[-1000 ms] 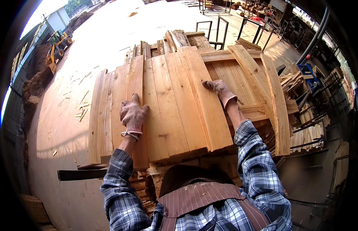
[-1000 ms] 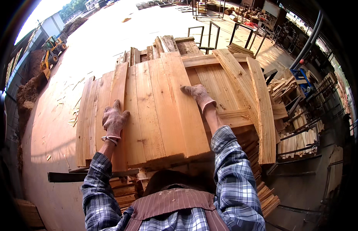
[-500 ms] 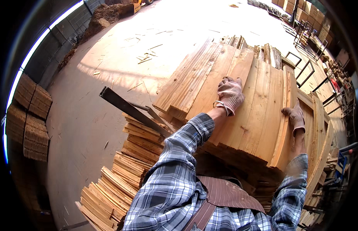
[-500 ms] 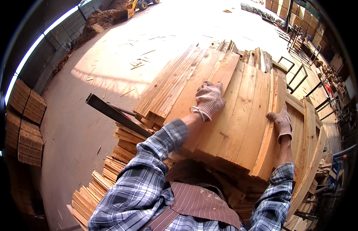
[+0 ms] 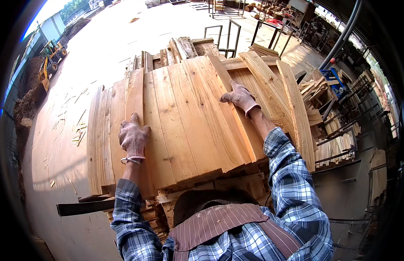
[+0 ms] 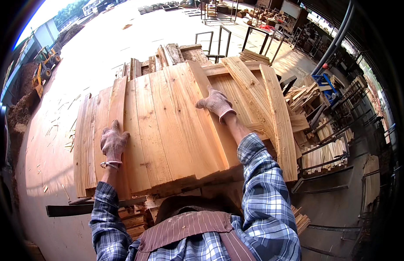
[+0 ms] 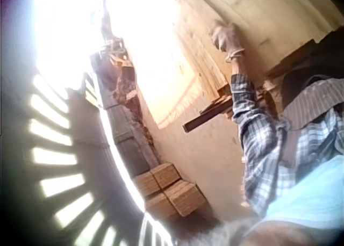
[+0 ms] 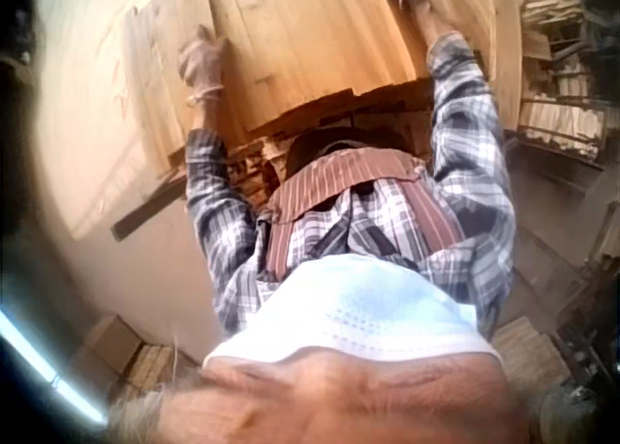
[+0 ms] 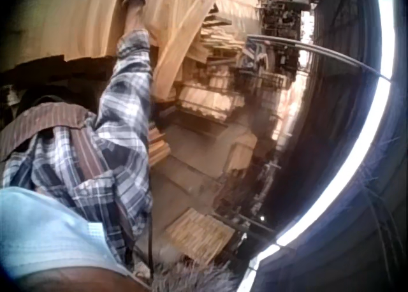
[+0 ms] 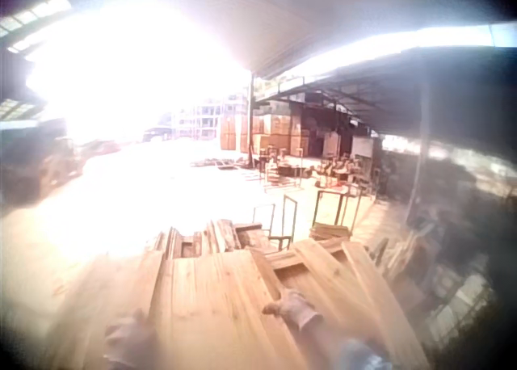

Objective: The person repeatedly picks up wooden planks from a large pile and stacks them onto a metal rack. They handle the planks by hand, lifting them from the ground and arranging them in a neat stack on the rack.

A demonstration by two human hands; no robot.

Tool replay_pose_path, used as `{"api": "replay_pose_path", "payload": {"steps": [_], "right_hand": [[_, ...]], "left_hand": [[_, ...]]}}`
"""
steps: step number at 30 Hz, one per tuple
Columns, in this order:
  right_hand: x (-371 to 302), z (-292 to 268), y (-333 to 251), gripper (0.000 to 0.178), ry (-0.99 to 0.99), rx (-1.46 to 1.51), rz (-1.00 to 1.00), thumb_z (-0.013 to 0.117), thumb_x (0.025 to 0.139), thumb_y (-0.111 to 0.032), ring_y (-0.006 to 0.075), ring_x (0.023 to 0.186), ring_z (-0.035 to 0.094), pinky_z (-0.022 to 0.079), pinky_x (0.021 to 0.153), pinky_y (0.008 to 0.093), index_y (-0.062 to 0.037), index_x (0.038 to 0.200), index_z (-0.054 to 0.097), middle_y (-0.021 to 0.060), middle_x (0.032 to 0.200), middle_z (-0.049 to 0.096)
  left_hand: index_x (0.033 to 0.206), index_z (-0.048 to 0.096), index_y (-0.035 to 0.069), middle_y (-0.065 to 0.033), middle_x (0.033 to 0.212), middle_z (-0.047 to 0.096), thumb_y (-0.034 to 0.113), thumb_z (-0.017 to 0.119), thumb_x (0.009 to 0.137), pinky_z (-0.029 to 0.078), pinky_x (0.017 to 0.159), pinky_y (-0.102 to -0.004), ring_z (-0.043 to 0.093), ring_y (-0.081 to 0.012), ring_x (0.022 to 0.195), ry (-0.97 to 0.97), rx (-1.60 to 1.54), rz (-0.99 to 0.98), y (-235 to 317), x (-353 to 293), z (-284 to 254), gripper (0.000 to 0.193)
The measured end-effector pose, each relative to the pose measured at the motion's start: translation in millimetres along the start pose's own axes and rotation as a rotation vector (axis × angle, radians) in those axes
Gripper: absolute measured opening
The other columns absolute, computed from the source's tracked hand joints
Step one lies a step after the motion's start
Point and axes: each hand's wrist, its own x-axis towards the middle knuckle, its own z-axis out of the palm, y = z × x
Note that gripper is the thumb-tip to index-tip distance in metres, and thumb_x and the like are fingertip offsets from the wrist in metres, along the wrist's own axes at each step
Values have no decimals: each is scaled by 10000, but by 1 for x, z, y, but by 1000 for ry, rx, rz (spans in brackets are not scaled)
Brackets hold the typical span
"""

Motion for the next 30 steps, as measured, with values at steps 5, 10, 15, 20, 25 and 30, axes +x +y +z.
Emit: {"api": "replay_pose_path", "payload": {"steps": [5, 10, 15, 20, 25, 30], "right_hand": [[17, -18, 26, 781, -44, -46, -6, 740, 681, -404, 329, 1166, 526, 426, 973, 402, -39, 1320, 480, 226, 1228, 557], [63, 19, 91, 363, 19, -925, -211, 612, 803, -269, 293, 999, 599, 511, 788, 377, -117, 1127, 547, 141, 1183, 574], [60, 25, 71, 260, 10, -510, -247, 591, 820, -276, 331, 934, 621, 521, 685, 480, -125, 1029, 555, 174, 1082, 602], [-5, -110, 61, 700, 193, -432, 169, 674, 762, -531, 356, 1015, 602, 517, 772, 488, -131, 1292, 451, 197, 1156, 583], [-29, -144, 170, 930, 65, -344, 291, 775, 605, -542, 405, 1065, 565, 473, 859, 458, -18, 1302, 453, 272, 1199, 557], [-34, -151, 197, 576, 33, 72, 208, 739, 664, -419, 283, 881, 623, 486, 789, 350, 41, 1000, 648, 189, 940, 659]], "left_hand": [[1305, 482, 201, -170, 1131, 513, 391, 679, 735, 497, 825, -448, 546, -349, 1051, 29, -11, -49, -15, -4, 5, 632], [1310, 482, 198, -162, 1146, 519, 361, 687, 728, 479, 865, -445, 527, -351, 1079, 44, -46, -6, -1, 2, 10, 637], [1329, 479, 177, -172, 1133, 537, 323, 682, 726, 456, 890, -428, 528, -344, 1074, 122, -20, 51, -19, 7, 27, 652], [1304, 527, 141, -180, 1101, 551, 297, 669, 723, 447, 888, -420, 539, -340, 1059, 138, -106, 40, -14, 3, 24, 618], [1306, 523, 130, -189, 1096, 556, 302, 666, 732, 447, 875, -426, 552, -354, 1027, 136, -121, 86, -9, 5, 22, 616], [1317, 506, 124, -195, 1072, 569, 321, 678, 740, 443, 870, -435, 552, -365, 1020, 111, -77, 118, -8, 5, 24, 634]]}}
